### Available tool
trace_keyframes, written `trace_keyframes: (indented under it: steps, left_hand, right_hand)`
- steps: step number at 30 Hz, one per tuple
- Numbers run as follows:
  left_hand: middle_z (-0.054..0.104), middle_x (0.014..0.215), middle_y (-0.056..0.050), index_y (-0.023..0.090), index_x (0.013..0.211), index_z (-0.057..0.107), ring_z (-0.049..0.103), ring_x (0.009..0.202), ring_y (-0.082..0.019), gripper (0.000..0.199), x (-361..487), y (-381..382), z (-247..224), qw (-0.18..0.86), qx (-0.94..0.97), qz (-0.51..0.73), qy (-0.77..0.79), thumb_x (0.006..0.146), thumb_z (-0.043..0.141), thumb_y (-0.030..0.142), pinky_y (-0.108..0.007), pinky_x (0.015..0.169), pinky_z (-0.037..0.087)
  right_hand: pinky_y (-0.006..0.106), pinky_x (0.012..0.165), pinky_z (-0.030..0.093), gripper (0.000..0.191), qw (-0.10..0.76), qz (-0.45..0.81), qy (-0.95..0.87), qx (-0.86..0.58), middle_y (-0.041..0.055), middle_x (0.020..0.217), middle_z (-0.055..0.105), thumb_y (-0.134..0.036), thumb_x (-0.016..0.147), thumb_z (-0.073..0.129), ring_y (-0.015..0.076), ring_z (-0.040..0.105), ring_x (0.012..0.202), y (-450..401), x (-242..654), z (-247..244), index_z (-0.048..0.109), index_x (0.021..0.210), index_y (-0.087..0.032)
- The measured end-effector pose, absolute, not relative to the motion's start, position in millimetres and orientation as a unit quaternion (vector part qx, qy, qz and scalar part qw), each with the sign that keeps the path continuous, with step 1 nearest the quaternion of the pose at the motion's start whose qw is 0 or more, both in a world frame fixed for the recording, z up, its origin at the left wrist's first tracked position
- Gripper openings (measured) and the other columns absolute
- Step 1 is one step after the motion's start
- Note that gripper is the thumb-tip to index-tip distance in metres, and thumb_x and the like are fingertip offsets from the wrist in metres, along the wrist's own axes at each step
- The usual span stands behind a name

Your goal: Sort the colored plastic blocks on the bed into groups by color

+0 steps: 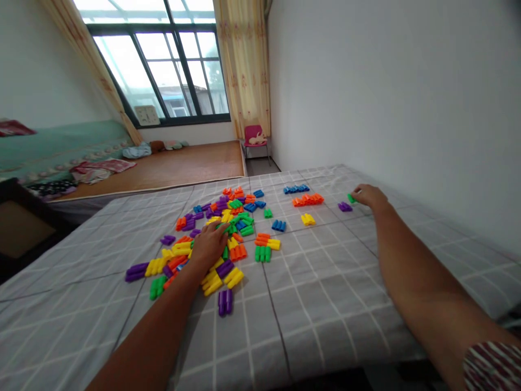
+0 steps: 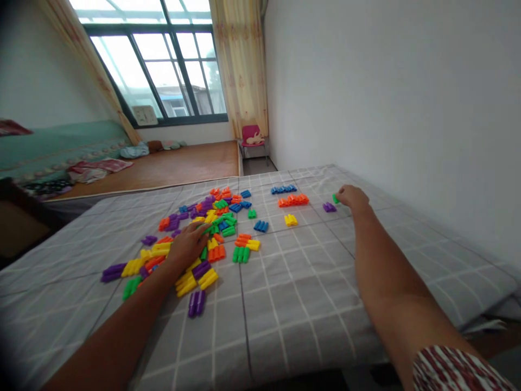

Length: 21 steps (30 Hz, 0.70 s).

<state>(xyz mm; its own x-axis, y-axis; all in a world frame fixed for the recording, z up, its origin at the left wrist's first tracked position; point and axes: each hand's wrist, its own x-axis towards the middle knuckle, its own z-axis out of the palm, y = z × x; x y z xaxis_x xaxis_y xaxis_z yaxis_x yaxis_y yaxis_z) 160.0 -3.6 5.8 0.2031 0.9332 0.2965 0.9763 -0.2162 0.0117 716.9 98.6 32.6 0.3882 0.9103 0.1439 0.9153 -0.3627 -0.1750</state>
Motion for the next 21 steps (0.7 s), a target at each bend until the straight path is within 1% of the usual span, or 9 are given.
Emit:
trace_keyframes:
  steps: [3,6,8,10,12,15,16,18,21]
  left_hand:
    - [0.055,0.135,-0.007,0.029,0.131,0.057,0.053,0.12,-0.026,0.04,161.0,-4.2,8.1,0.085,-0.769,-0.119,-0.622,0.095,0.041,0.034,-0.04,0.097,0.048]
    - [0.055,0.136,-0.007,0.029,0.131,0.057,0.053,0.121,-0.026,0.041,161.7,-4.1,9.5,0.084,-0.767,-0.115,-0.626,0.094,0.041,0.035,-0.04,0.097,0.048]
    - [0.055,0.136,-0.007,0.028,0.132,0.057,0.053,0.122,-0.027,0.041,161.2,-3.4,9.1,0.088,-0.766,-0.112,-0.627,0.095,0.04,0.035,-0.04,0.097,0.049]
    - [0.055,0.136,-0.007,0.028,0.132,0.057,0.052,0.122,-0.026,0.042,160.4,-2.4,8.0,0.092,-0.767,-0.111,-0.626,0.095,0.04,0.036,-0.039,0.097,0.049]
    - [0.055,0.136,-0.007,0.029,0.132,0.057,0.053,0.122,-0.026,0.041,159.6,-1.6,7.1,0.095,-0.767,-0.113,-0.624,0.094,0.041,0.036,-0.039,0.097,0.049]
    - [0.055,0.136,-0.007,0.029,0.132,0.057,0.054,0.121,-0.026,0.041,159.5,-1.5,7.0,0.096,-0.769,-0.112,-0.623,0.094,0.041,0.035,-0.039,0.097,0.049]
    - [0.055,0.137,-0.007,0.028,0.132,0.057,0.054,0.121,-0.026,0.041,159.8,-1.8,7.3,0.096,-0.769,-0.111,-0.622,0.094,0.041,0.034,-0.039,0.096,0.049]
    - [0.055,0.137,-0.007,0.028,0.132,0.057,0.054,0.121,-0.026,0.042,160.4,-2.8,8.1,0.094,-0.77,-0.108,-0.622,0.095,0.04,0.034,-0.039,0.096,0.049]
    - [0.056,0.135,-0.007,0.028,0.132,0.057,0.055,0.119,-0.027,0.041,161.1,-4.3,8.9,0.092,-0.768,-0.107,-0.624,0.095,0.041,0.034,-0.04,0.095,0.05]
  right_hand:
    - [0.036,0.069,0.05,0.03,0.088,0.021,-0.552,-0.829,0.0144,0.103,0.073,-0.041,0.074,0.063,0.031,0.067,0.093,97.9,734.6,12.7,0.077,0.093,-0.022]
    - [0.034,0.073,0.05,0.031,0.082,0.036,-0.558,-0.825,0.0142,0.106,0.073,-0.042,0.075,0.064,0.0294,0.067,0.096,100.8,739.1,8.2,0.078,0.093,-0.022]
    - [0.034,0.076,0.05,0.034,0.091,0.029,-0.556,-0.826,0.0147,0.107,0.072,-0.044,0.077,0.063,0.0291,0.066,0.099,103.3,738.4,12.9,0.077,0.096,-0.02]
    - [0.034,0.081,0.05,0.039,0.118,0.04,-0.586,-0.801,0.0143,0.11,0.072,-0.045,0.078,0.062,0.0279,0.066,0.101,105.1,735.3,20.9,0.075,0.104,-0.019]
    - [0.034,0.083,0.05,0.046,0.127,0.096,-0.65,-0.743,0.0124,0.112,0.071,-0.044,0.075,0.067,0.0269,0.065,0.101,105.6,729.6,29.1,0.072,0.113,-0.019]
    - [0.034,0.085,0.05,0.057,0.055,0.172,-0.721,-0.668,0.009,0.116,0.071,-0.034,0.06,0.078,0.0279,0.065,0.103,105.2,717.9,36.1,0.072,0.114,-0.02]
    - [0.033,0.086,0.05,0.057,0.025,0.172,-0.728,-0.663,0.008,0.116,0.071,-0.03,0.057,0.079,0.0281,0.065,0.104,105.4,714.1,36.6,0.073,0.113,-0.021]
    - [0.031,0.084,0.049,0.052,-0.011,0.142,-0.726,-0.673,0.0068,0.115,0.071,-0.024,0.058,0.077,0.0268,0.065,0.104,107.3,708.1,35.2,0.074,0.11,-0.022]
    - [0.029,0.084,0.049,0.047,0.007,0.078,-0.714,-0.695,0.0075,0.115,0.071,-0.021,0.065,0.071,0.0251,0.065,0.104,115.4,703.8,29.2,0.073,0.111,-0.022]
